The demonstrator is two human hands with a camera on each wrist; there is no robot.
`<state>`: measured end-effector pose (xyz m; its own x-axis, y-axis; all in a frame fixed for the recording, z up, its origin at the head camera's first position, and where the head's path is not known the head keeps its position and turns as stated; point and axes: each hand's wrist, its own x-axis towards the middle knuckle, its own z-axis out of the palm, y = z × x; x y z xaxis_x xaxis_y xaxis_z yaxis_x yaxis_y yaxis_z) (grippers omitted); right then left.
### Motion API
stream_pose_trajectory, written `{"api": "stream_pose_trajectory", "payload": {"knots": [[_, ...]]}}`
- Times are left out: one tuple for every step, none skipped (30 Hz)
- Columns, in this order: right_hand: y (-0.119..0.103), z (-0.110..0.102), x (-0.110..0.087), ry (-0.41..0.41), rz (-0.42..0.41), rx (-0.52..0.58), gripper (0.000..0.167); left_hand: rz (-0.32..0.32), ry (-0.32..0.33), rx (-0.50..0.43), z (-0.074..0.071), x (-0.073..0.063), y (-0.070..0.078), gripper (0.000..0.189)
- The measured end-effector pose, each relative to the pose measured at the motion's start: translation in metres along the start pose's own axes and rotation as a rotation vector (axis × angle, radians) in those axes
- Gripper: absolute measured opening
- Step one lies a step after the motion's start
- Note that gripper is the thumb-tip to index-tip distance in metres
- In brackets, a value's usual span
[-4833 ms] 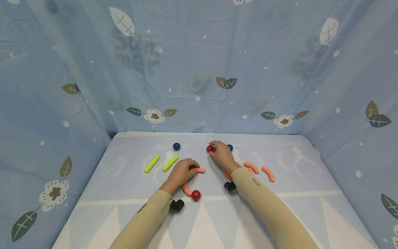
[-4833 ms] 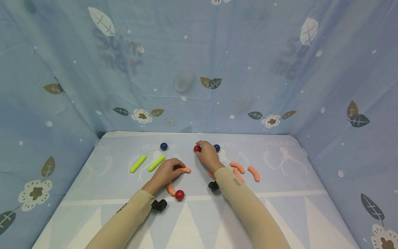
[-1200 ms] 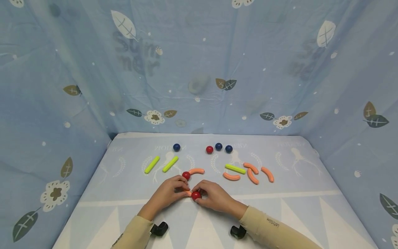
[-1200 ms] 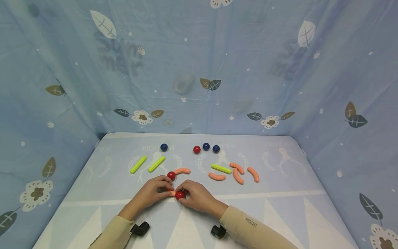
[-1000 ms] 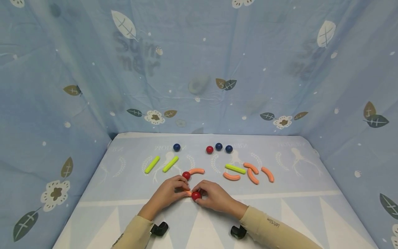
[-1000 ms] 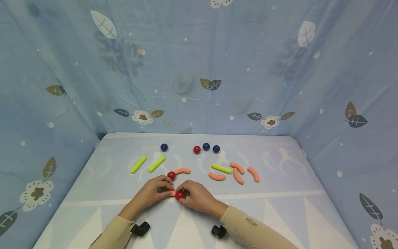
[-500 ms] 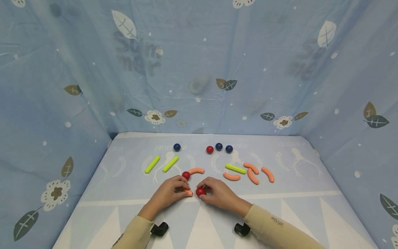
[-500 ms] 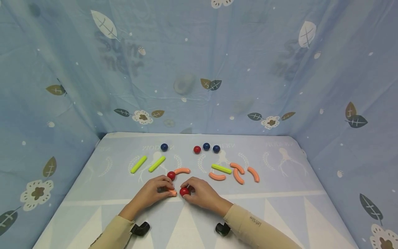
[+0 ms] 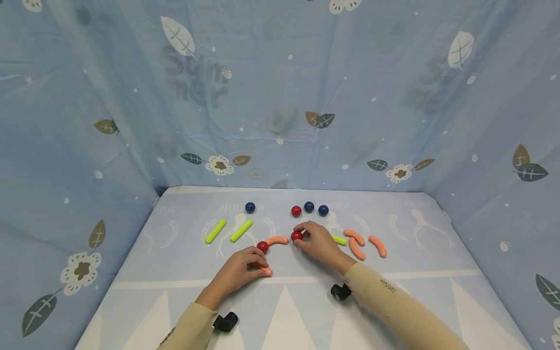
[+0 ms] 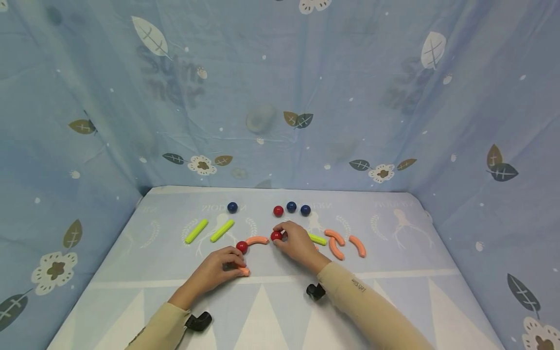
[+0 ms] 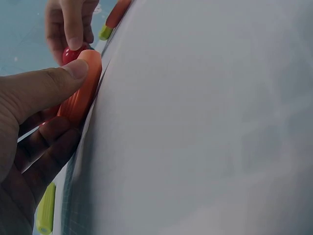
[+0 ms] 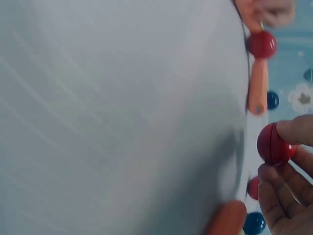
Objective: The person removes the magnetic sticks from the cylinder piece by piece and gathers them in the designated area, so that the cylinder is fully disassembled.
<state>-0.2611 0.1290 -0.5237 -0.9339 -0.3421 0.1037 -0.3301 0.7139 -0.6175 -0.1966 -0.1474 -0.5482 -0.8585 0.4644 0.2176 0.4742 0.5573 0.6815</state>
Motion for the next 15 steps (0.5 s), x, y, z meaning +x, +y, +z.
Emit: {"api": "stream_pose_trajectory", "payload": {"knots": [[0.001,-0.002,0.005,0.013,0.017,-0.005,0.032,-0.001,-0.001,-0.002,0.0,0.0,-0.001,0.011],[0.002,-0.003,0.009,0.023,0.036,-0.008,0.032,-0.001,0.0,-0.001,0.001,0.0,-0.001,0.01],[0.003,-0.004,0.013,0.033,0.05,-0.012,0.033,-0.002,0.0,-0.004,0.001,0.0,-0.002,0.01],[0.004,-0.005,0.016,0.042,0.061,-0.015,0.033,-0.005,0.0,-0.006,0.001,0.0,-0.002,0.011],[0.006,-0.006,0.019,0.048,0.068,-0.017,0.034,-0.004,0.001,-0.005,0.001,-0.001,-0.002,0.01],[0.007,-0.006,0.022,0.05,0.077,-0.019,0.034,-0.003,0.001,-0.005,0.002,-0.001,-0.003,0.01],[0.009,-0.007,0.024,0.05,0.087,-0.017,0.034,-0.004,0.002,-0.005,0.002,-0.001,-0.002,0.01],[0.01,-0.007,0.025,0.049,0.095,-0.017,0.034,-0.004,0.003,-0.005,0.002,-0.001,-0.002,0.01],[0.011,-0.008,0.027,0.046,0.103,-0.017,0.035,-0.004,0.002,-0.006,0.002,-0.001,-0.002,0.01],[0.012,-0.008,0.029,0.045,0.109,-0.011,0.034,-0.002,0.003,-0.003,0.002,-0.001,-0.002,0.01],[0.014,-0.009,0.03,0.044,0.114,-0.012,0.034,-0.001,0.003,-0.004,0.002,-0.001,-0.001,0.01],[0.014,-0.009,0.032,0.044,0.12,-0.012,0.034,-0.002,0.002,-0.008,0.001,-0.001,-0.001,0.01],[0.015,-0.01,0.033,0.046,0.122,-0.012,0.034,-0.003,0.002,-0.011,0.001,-0.001,0.0,0.011],[0.015,-0.01,0.035,0.047,0.127,-0.013,0.034,-0.003,0.001,-0.009,0.001,-0.001,0.0,0.011],[0.016,-0.011,0.036,0.047,0.131,-0.015,0.034,-0.002,0.001,-0.01,0.0,-0.001,0.001,0.01]]}}
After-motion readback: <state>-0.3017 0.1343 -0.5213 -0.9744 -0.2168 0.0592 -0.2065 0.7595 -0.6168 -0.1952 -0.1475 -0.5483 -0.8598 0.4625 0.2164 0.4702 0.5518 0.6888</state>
